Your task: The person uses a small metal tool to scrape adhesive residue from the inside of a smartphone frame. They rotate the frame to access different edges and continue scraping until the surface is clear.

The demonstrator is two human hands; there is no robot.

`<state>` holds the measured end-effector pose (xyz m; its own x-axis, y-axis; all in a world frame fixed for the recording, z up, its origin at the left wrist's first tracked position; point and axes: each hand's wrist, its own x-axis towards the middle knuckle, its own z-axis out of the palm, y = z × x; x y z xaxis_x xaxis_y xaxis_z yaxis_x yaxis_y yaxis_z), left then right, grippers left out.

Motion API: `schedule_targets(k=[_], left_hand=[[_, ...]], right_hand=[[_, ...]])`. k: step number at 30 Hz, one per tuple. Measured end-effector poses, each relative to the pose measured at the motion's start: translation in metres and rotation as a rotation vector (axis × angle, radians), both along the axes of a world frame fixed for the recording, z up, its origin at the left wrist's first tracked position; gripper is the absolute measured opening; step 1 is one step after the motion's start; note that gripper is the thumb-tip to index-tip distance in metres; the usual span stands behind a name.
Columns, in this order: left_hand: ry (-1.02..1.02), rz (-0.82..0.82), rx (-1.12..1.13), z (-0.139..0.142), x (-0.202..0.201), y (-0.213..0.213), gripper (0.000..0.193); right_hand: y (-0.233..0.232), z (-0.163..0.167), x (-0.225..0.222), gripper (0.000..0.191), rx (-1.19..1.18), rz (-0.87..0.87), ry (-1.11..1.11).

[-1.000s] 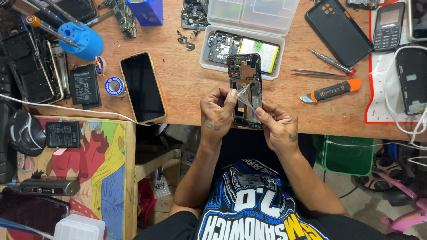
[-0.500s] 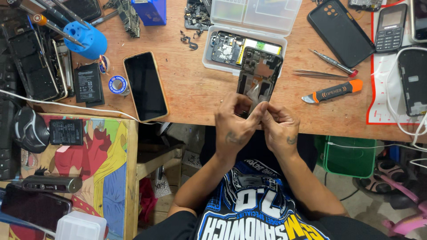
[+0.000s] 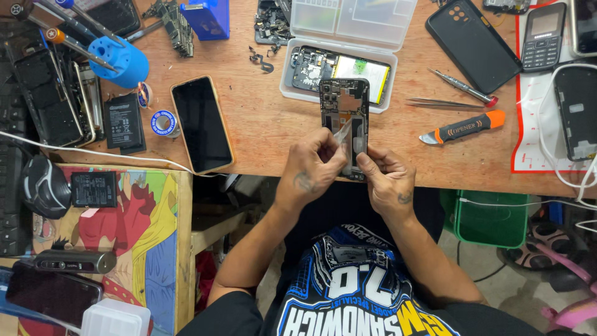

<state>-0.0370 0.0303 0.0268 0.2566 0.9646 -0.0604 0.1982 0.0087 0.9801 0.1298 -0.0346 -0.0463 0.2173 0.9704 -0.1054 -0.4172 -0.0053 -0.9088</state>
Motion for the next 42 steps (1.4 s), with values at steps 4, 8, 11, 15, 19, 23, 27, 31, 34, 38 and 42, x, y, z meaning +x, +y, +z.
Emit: schedule_targets(k=[4, 8, 11, 15, 19, 23, 27, 31, 34, 38, 42], left_hand=[[0.011, -0.018, 0.027, 0.003, -0.006, 0.002, 0.020], [0.022, 0.153, 0.181, 0.002, 0.004, -0.007, 0.019], [-0.114, 0.260, 0.132, -0.003, 0.012, -0.011, 0.012], [-0.298, 0.360, 0.074, -0.011, 0.022, -0.017, 0.020], [-0.137, 0.329, 0.295, -0.015, 0.023, -0.022, 0.011], [-0.023, 0.233, 0.373, -0.011, 0.019, -0.027, 0.018], [0.050, 0.158, 0.375, -0.004, 0.013, -0.027, 0.015], [0.087, 0.094, 0.321, -0.001, 0.009, -0.022, 0.020], [0.122, 0.086, 0.292, -0.001, 0.009, -0.018, 0.019], [0.070, 0.095, 0.178, -0.005, 0.012, -0.016, 0.014], [-0.006, 0.198, 0.165, -0.012, 0.010, -0.015, 0.016]], right_hand=[[0.000, 0.003, 0.001, 0.026, 0.003, 0.019, 0.068], [-0.001, 0.006, -0.004, 0.026, 0.026, 0.010, -0.019], [0.001, 0.007, -0.004, 0.027, 0.012, 0.000, -0.007], [0.002, 0.010, -0.003, 0.030, -0.015, -0.006, 0.083], [0.002, 0.013, -0.005, 0.034, 0.032, -0.028, 0.059], [0.003, 0.013, -0.005, 0.036, 0.072, -0.040, 0.046], [0.000, 0.009, -0.004, 0.033, 0.066, -0.048, 0.067], [-0.003, 0.007, -0.004, 0.032, 0.102, -0.032, 0.028], [-0.002, 0.007, -0.004, 0.031, 0.086, -0.033, 0.044], [0.001, 0.008, -0.005, 0.029, 0.046, -0.067, 0.022], [0.007, 0.011, 0.000, 0.023, -0.046, -0.087, 0.107]])
